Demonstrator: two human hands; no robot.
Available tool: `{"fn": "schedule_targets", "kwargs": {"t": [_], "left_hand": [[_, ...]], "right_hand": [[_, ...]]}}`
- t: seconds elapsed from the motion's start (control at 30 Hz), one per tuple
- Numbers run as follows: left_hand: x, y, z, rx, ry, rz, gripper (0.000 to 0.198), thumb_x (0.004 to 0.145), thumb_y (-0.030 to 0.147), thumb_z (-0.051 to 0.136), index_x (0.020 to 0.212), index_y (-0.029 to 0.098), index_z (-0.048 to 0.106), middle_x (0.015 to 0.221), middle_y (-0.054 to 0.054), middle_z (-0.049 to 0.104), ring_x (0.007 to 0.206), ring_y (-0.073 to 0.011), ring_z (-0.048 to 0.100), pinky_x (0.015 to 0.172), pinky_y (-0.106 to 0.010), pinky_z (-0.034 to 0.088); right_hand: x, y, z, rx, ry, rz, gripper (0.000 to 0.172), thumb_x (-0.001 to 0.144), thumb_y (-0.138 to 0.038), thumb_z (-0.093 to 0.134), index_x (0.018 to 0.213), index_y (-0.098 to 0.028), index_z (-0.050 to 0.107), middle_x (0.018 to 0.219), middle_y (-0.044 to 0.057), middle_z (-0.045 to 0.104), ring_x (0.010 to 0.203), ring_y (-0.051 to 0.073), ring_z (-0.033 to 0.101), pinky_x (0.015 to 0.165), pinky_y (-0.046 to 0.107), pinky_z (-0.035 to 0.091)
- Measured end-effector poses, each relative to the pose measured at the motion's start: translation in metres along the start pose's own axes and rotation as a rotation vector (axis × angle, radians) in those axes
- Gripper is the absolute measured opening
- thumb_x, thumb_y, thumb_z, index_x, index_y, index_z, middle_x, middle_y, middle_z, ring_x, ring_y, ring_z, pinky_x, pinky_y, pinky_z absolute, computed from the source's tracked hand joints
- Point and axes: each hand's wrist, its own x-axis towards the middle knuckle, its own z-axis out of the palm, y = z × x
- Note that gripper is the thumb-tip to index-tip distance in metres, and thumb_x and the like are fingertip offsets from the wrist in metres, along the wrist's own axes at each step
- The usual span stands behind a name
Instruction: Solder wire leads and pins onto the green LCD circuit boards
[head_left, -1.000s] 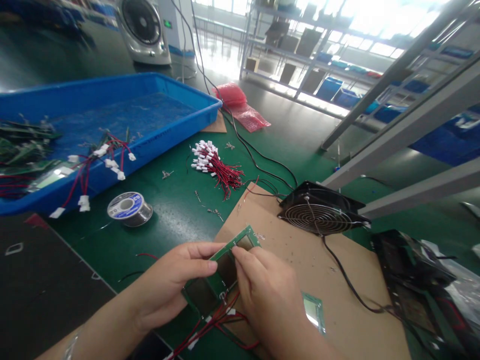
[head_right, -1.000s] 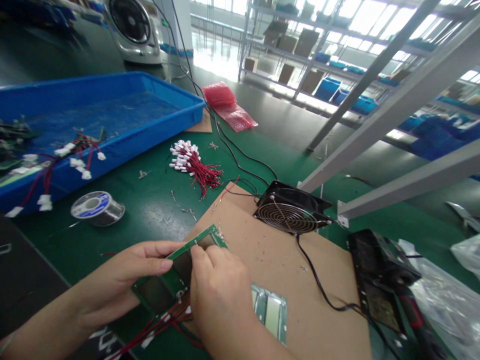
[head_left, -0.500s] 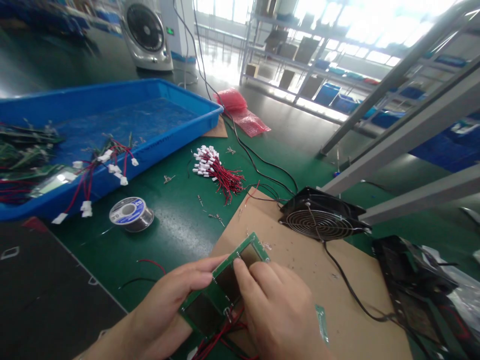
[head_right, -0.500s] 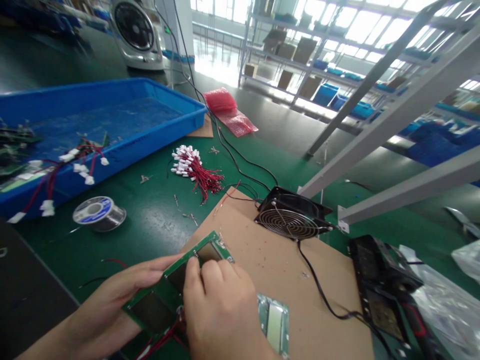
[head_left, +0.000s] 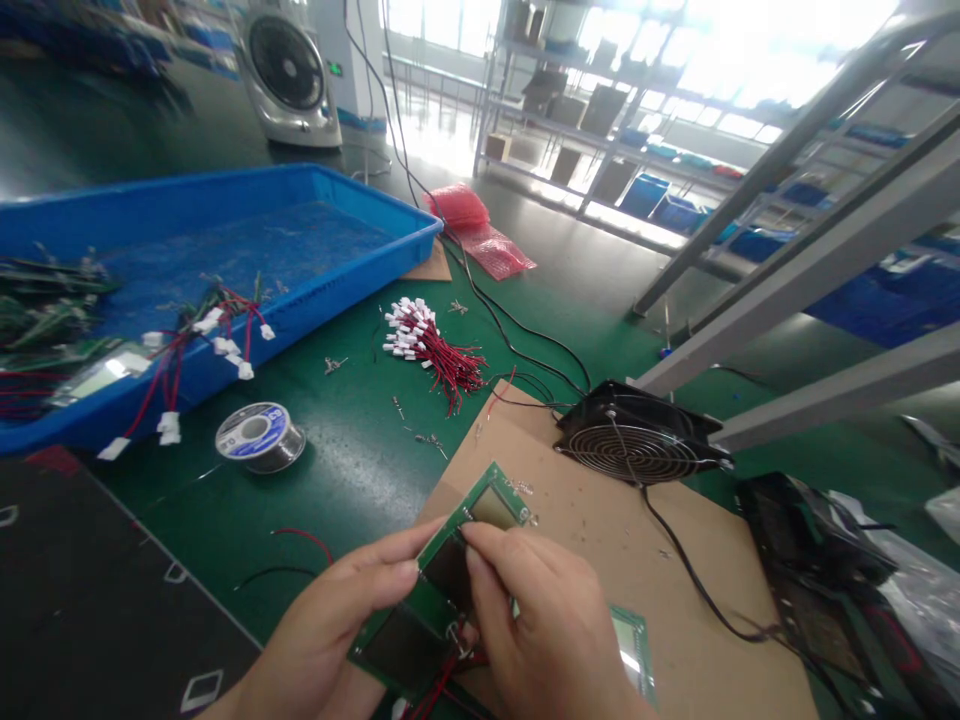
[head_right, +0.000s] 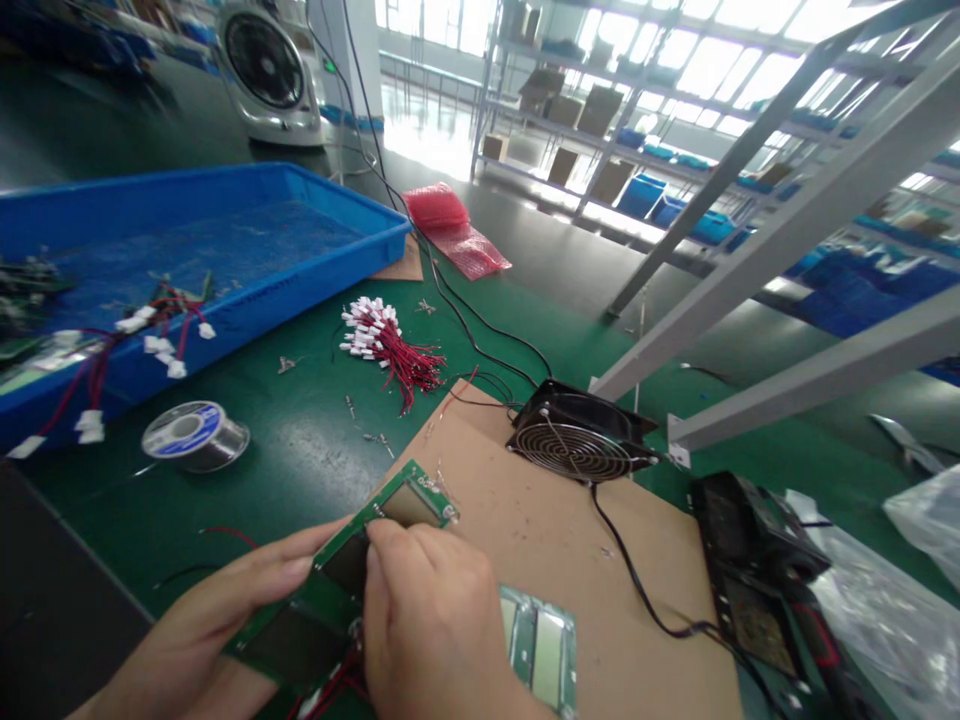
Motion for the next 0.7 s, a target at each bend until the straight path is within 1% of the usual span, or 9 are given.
{"fn": "schedule_targets", "kwargs": {"t": [0.13, 0.27, 0.47, 0.6, 0.7], "left_hand": [[0.0018, -0.0019, 0.0018, -0.067, -0.042, 0.018, 0.033, 0.079, 0.009, 0.041, 0.098, 0.019, 0.066, 0.082, -0.007, 0.069, 0.082, -0.0200, 0.062, 0.083, -0.033, 0.044], [0.0038, -0.0067, -0.0010, -0.097, -0.073, 0.054, 0.032, 0.080, 0.010, 0.041, 0.100, 0.018, 0.065, 0.081, -0.007, 0.069, 0.080, -0.0195, 0.063, 0.079, -0.031, 0.045], [0.0050, -0.0074, -0.0015, -0.092, -0.067, 0.058, 0.032, 0.080, 0.010, 0.042, 0.100, 0.018, 0.065, 0.081, -0.008, 0.069, 0.079, -0.0202, 0.063, 0.080, -0.033, 0.045], [0.0050, -0.0066, -0.0022, -0.087, -0.063, 0.051, 0.031, 0.080, 0.011, 0.042, 0.102, 0.017, 0.064, 0.083, -0.009, 0.069, 0.081, -0.0212, 0.063, 0.081, -0.035, 0.045], [0.0049, -0.0072, -0.0042, -0.081, -0.039, 0.045, 0.031, 0.080, 0.010, 0.043, 0.103, 0.017, 0.064, 0.084, -0.010, 0.069, 0.082, -0.0218, 0.063, 0.081, -0.036, 0.045]], "right_hand": [[0.0019, 0.0006, 0.0009, -0.002, -0.001, 0.010, 0.019, 0.079, -0.010, 0.042, 0.083, -0.012, 0.061, 0.064, 0.003, 0.064, 0.056, 0.014, 0.059, 0.051, 0.025, 0.045], [0.0014, 0.0003, 0.0024, -0.037, -0.005, 0.023, 0.019, 0.078, -0.010, 0.043, 0.081, -0.013, 0.061, 0.062, 0.002, 0.063, 0.054, 0.015, 0.059, 0.050, 0.026, 0.046], [0.0021, 0.0005, 0.0001, -0.060, -0.003, -0.013, 0.019, 0.079, -0.010, 0.043, 0.077, -0.012, 0.062, 0.059, 0.004, 0.062, 0.051, 0.015, 0.057, 0.047, 0.026, 0.045], [0.0024, 0.0023, 0.0009, -0.047, 0.012, -0.030, 0.018, 0.079, -0.010, 0.044, 0.079, -0.012, 0.062, 0.060, 0.003, 0.062, 0.051, 0.014, 0.056, 0.048, 0.024, 0.043], [0.0022, 0.0034, 0.0016, -0.098, 0.000, -0.044, 0.020, 0.081, -0.012, 0.042, 0.080, -0.013, 0.061, 0.058, 0.003, 0.060, 0.050, 0.013, 0.054, 0.046, 0.024, 0.040]]}}
